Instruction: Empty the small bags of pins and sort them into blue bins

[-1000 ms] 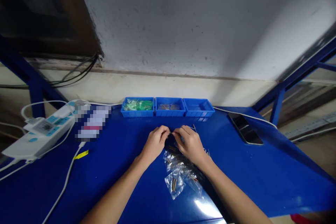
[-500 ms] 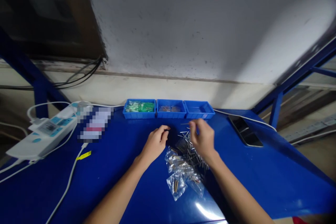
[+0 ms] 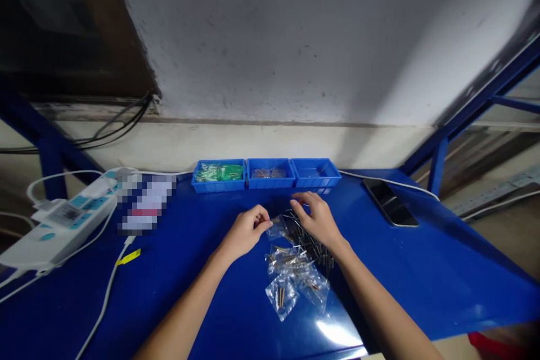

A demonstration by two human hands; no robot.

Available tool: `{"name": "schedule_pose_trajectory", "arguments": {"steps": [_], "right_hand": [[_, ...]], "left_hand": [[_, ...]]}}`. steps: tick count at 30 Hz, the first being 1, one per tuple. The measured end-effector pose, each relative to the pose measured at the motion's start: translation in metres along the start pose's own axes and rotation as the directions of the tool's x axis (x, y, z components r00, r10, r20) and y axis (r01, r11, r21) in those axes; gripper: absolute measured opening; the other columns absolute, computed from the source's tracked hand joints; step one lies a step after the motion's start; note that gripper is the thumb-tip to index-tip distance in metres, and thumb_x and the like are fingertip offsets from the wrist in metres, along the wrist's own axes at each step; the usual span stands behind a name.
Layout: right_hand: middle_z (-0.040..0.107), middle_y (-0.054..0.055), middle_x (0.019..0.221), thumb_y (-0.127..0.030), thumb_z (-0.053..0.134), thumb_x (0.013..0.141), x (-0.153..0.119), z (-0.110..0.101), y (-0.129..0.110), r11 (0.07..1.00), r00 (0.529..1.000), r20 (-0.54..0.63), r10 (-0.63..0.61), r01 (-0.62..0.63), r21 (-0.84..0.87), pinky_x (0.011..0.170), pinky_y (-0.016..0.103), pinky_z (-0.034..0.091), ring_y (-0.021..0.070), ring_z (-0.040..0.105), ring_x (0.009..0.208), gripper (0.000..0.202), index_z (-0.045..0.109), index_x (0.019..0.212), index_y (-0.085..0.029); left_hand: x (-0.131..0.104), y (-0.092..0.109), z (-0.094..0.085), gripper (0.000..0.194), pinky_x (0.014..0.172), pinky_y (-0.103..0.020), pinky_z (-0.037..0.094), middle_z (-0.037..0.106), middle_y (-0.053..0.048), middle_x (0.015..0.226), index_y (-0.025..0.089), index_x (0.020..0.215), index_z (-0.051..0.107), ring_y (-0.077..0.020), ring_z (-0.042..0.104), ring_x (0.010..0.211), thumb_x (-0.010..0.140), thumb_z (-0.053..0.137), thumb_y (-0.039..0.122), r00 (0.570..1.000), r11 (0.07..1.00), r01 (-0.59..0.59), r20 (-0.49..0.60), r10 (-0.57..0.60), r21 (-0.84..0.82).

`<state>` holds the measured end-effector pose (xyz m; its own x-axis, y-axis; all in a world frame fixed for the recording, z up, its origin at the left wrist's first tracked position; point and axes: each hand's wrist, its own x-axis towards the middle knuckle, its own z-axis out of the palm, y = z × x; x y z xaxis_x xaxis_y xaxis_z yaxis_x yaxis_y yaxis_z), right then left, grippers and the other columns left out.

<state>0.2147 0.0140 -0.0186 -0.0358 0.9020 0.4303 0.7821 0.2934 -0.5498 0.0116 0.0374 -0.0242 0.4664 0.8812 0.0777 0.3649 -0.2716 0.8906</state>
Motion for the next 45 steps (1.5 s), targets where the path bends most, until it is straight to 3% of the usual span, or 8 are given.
{"name": "schedule_pose_trajectory", "arguments": {"steps": [5, 10, 17, 22, 30, 37, 41, 45], "right_hand": [[0.061, 0.001, 0.072, -0.037, 0.055, 0.084, -0.005, 0.012, -0.023, 0.928, 0.978, 0.189, 0.085, -0.147, 0.342, 0.061, 0.026, 0.04, 0.0141, 0.054, 0.064, 0.024, 0.061, 0.097, -0.018], [0.054, -0.003, 0.066, -0.039, 0.06, 0.079, -0.005, 0.017, -0.023, 0.681, 0.938, 0.278, 0.204, -0.341, 0.649, 0.053, 0.023, 0.035, 0.0096, 0.046, 0.055, 0.029, 0.056, 0.095, -0.015], [0.054, -0.001, 0.068, -0.039, 0.062, 0.077, -0.005, 0.015, -0.024, 0.596, 0.94, 0.285, 0.187, -0.339, 0.728, 0.059, 0.024, 0.037, 0.0098, 0.047, 0.06, 0.026, 0.059, 0.082, -0.014], [0.052, -0.002, 0.066, -0.039, 0.063, 0.075, -0.003, 0.014, -0.019, 0.575, 0.936, 0.196, 0.292, -0.335, 0.746, 0.06, 0.024, 0.039, 0.0103, 0.048, 0.06, 0.025, 0.058, 0.081, -0.015], [0.058, 0.0, 0.071, -0.028, 0.055, 0.08, -0.012, 0.021, -0.024, 0.82, 0.983, -0.001, 0.181, -0.151, 0.551, 0.057, 0.025, 0.041, 0.0127, 0.052, 0.061, 0.013, 0.055, 0.088, -0.018], [0.056, 0.008, 0.104, -0.01, 0.047, 0.079, -0.015, 0.015, -0.025, 0.949, 0.96, -0.195, -0.203, 0.242, 0.201, 0.084, 0.038, 0.045, 0.0218, 0.052, 0.102, 0.018, 0.061, 0.082, -0.021], [0.046, 0.011, 0.118, -0.007, 0.046, 0.077, -0.016, 0.018, -0.022, 0.966, 0.966, -0.167, -0.196, 0.22, 0.136, 0.084, 0.039, 0.046, 0.0251, 0.045, 0.114, 0.029, 0.067, 0.089, -0.023], [0.057, 0.008, 0.094, -0.022, 0.049, 0.085, -0.014, 0.014, -0.028, 0.958, 0.998, -0.058, -0.02, 0.035, 0.286, 0.081, 0.037, 0.046, 0.0208, 0.056, 0.089, 0.02, 0.067, 0.092, -0.02]], "left_hand": [[0.002, -0.004, 0.004, 0.018, 0.069, -0.024, 0.043, 0.058, 0.0, 0.076, 0.017, 0.094, 0.056, -0.0126, 0.057, 0.073, 0.08, 0.056, 0.029, 0.995, 0.949, 0.006, -0.094, -0.037, -0.315], [0.0, -0.003, 0.006, 0.024, 0.072, -0.025, 0.045, 0.062, -0.002, 0.083, 0.017, 0.1, 0.059, -0.0138, 0.059, 0.077, 0.08, 0.058, 0.031, 0.996, 0.921, 0.014, -0.079, -0.049, -0.389], [0.0, 0.0, 0.004, 0.023, 0.07, -0.025, 0.044, 0.062, -0.001, 0.075, 0.017, 0.101, 0.059, -0.0141, 0.059, 0.074, 0.079, 0.054, 0.023, 0.983, 0.94, -0.014, -0.178, -0.05, -0.342], [-0.001, -0.007, 0.003, 0.022, 0.052, -0.022, 0.034, 0.042, 0.005, 0.052, 0.019, 0.081, 0.062, -0.0107, 0.045, 0.052, 0.072, 0.042, 0.013, 0.951, 0.967, 0.039, -0.288, -0.114, -0.253], [-0.004, 0.002, 0.015, 0.027, 0.062, -0.024, 0.038, 0.055, -0.001, 0.072, 0.018, 0.077, 0.068, -0.0137, 0.05, 0.069, 0.064, 0.046, 0.011, 0.985, 0.979, -0.077, -0.166, 0.045, -0.188], [-0.003, 0.002, 0.017, 0.033, 0.058, -0.023, 0.038, 0.063, -0.007, 0.082, 0.014, 0.095, 0.064, -0.0143, 0.055, 0.072, 0.084, 0.05, 0.041, 0.99, 0.863, 0.069, -0.069, -0.119, -0.501], [-0.001, -0.001, 0.015, 0.029, 0.058, -0.023, 0.04, 0.063, -0.005, 0.078, 0.015, 0.093, 0.063, -0.0144, 0.056, 0.069, 0.077, 0.06, 0.039, 0.97, 0.9, 0.073, -0.18, -0.165, -0.429], [-0.002, -0.001, 0.014, 0.017, 0.064, -0.024, 0.043, 0.062, -0.004, 0.089, 0.019, 0.086, 0.065, -0.0157, 0.057, 0.078, 0.081, 0.057, 0.032, 0.92, 0.987, -0.12, -0.387, 0.068, -0.111]]}}
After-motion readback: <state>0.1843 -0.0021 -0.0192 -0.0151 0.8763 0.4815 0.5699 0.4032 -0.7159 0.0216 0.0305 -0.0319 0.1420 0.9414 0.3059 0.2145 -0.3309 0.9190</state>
